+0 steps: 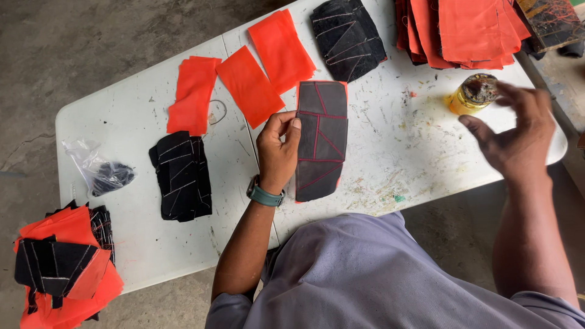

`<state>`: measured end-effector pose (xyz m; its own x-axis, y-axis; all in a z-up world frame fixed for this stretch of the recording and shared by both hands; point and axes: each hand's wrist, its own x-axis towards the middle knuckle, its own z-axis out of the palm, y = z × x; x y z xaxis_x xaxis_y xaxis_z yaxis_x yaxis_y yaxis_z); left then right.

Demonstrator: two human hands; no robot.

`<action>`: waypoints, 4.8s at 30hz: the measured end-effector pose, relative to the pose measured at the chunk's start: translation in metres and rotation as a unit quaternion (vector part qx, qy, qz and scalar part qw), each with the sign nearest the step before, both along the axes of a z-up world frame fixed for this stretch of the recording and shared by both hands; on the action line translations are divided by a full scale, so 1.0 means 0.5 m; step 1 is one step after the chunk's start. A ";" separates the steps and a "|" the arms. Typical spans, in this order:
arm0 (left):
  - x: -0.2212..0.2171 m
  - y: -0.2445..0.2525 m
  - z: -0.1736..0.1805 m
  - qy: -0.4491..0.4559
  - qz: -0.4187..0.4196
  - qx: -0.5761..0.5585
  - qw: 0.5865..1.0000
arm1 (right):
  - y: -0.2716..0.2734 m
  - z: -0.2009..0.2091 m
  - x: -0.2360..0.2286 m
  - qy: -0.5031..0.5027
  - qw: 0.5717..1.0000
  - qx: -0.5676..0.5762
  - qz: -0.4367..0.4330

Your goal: The person repeatedly applies glue from a small jar to orange fabric pieces using a brush, then places a black fabric piece on top and presses it down. The person continues this process with multiple fabric pieces on a white table.

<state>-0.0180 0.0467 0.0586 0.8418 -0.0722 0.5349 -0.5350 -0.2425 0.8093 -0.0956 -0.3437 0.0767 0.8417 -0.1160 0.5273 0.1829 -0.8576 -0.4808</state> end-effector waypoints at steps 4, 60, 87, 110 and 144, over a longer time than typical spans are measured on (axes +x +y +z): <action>0.008 -0.034 -0.010 0.098 -0.030 -0.085 0.991 | 0.145 0.005 -0.016 0.035 0.974 0.141 0.175; 0.369 -0.080 -0.026 0.055 0.085 0.030 0.994 | 0.216 -0.162 0.448 0.088 0.982 0.081 0.145; 0.112 -0.023 -0.201 0.084 -0.017 0.155 0.984 | 0.233 0.029 0.096 -0.142 0.969 0.149 0.135; 0.157 0.233 -0.126 0.167 -0.251 -0.428 0.852 | 0.474 -0.100 0.284 0.382 0.680 0.569 0.262; -0.009 0.098 -0.267 0.300 -0.106 -0.455 0.832 | 0.319 -0.143 0.211 0.264 0.653 0.684 0.191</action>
<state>-0.0225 0.0957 -0.0750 0.9969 -0.0482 -0.0622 0.0785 0.6641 0.7435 0.0098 -0.1842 0.0051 0.9695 0.0966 -0.2252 -0.2429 0.5001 -0.8312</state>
